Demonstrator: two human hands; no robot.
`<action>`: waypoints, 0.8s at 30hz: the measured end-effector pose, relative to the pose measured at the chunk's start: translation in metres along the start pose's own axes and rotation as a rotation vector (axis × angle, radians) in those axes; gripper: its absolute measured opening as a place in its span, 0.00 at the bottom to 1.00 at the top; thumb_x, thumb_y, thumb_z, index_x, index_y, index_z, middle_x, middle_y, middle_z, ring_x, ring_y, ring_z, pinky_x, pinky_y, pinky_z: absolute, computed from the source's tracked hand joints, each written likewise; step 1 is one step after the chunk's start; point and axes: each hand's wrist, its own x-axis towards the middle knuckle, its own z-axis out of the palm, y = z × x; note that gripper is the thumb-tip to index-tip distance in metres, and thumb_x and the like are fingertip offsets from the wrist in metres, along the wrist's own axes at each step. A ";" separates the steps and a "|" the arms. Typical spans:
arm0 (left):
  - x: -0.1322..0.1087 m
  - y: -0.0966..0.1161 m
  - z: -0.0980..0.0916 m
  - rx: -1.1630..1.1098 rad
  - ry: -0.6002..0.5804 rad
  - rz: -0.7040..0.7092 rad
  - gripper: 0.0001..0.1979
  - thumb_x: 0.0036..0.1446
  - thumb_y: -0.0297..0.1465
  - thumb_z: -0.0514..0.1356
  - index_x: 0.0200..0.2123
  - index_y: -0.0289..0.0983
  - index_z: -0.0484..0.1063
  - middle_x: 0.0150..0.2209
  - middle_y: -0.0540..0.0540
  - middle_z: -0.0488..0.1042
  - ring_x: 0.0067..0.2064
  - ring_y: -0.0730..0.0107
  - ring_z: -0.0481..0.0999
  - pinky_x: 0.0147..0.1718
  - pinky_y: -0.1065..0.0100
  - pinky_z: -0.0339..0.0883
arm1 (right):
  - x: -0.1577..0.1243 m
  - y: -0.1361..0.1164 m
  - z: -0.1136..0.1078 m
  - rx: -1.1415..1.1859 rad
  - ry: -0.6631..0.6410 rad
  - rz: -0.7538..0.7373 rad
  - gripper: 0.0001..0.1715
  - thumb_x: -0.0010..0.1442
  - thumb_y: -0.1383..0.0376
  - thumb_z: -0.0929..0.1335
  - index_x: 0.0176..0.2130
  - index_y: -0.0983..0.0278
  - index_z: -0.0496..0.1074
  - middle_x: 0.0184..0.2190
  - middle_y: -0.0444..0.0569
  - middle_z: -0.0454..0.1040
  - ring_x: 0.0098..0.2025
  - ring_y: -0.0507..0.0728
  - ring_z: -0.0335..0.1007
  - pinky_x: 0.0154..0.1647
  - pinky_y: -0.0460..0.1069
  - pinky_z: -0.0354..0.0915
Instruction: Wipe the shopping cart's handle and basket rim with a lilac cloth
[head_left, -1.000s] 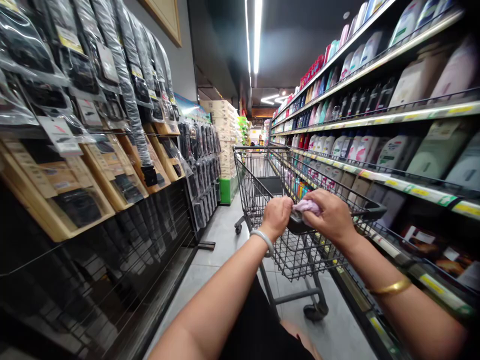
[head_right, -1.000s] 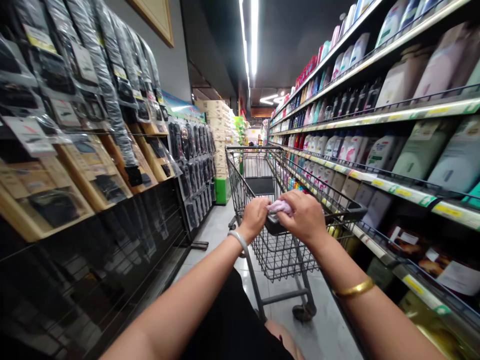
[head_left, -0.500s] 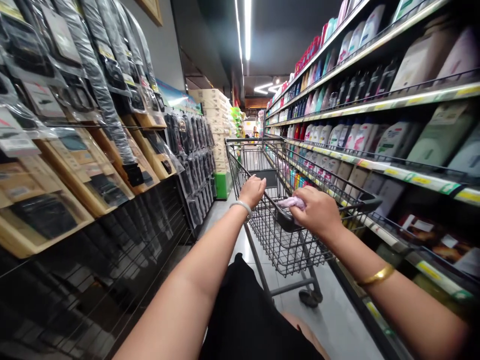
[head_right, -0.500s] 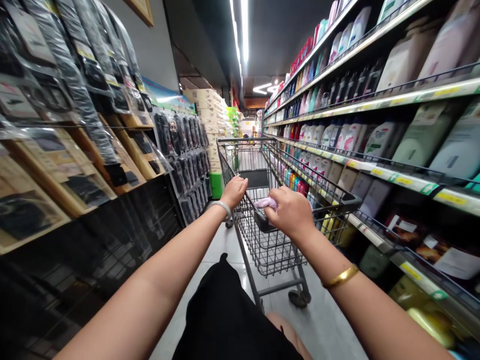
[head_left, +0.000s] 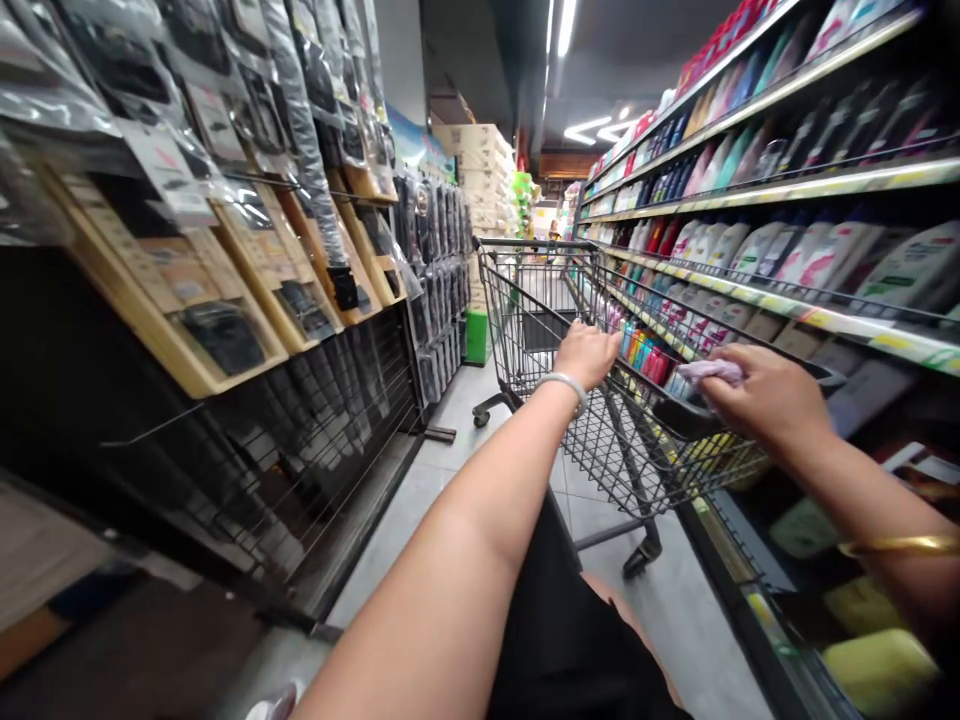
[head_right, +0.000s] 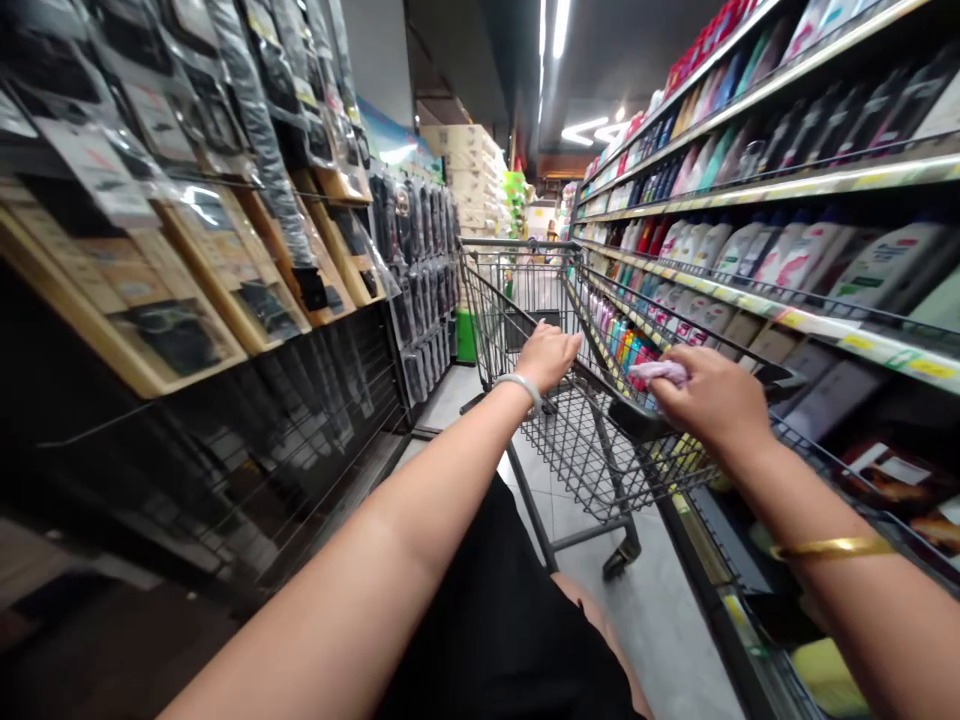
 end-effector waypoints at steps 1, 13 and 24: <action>-0.001 0.005 0.001 -0.004 -0.003 -0.004 0.31 0.73 0.41 0.40 0.38 0.35 0.81 0.37 0.42 0.79 0.46 0.64 0.74 0.65 0.55 0.55 | 0.001 0.006 -0.001 -0.009 -0.015 0.028 0.10 0.51 0.57 0.70 0.34 0.58 0.75 0.38 0.56 0.79 0.37 0.62 0.71 0.30 0.52 0.55; -0.005 0.041 0.001 -0.042 -0.071 -0.010 0.30 0.72 0.45 0.41 0.46 0.34 0.79 0.48 0.39 0.79 0.55 0.58 0.72 0.68 0.51 0.48 | 0.028 0.008 -0.012 0.046 -0.226 0.222 0.17 0.45 0.55 0.75 0.36 0.59 0.79 0.27 0.54 0.79 0.23 0.53 0.62 0.30 0.53 0.51; -0.008 0.052 -0.006 -0.047 -0.121 0.022 0.23 0.71 0.40 0.46 0.48 0.35 0.78 0.49 0.40 0.79 0.56 0.58 0.73 0.68 0.53 0.48 | 0.034 0.012 -0.004 -0.125 -0.377 0.181 0.15 0.39 0.55 0.76 0.30 0.56 0.77 0.19 0.49 0.73 0.18 0.51 0.52 0.28 0.53 0.47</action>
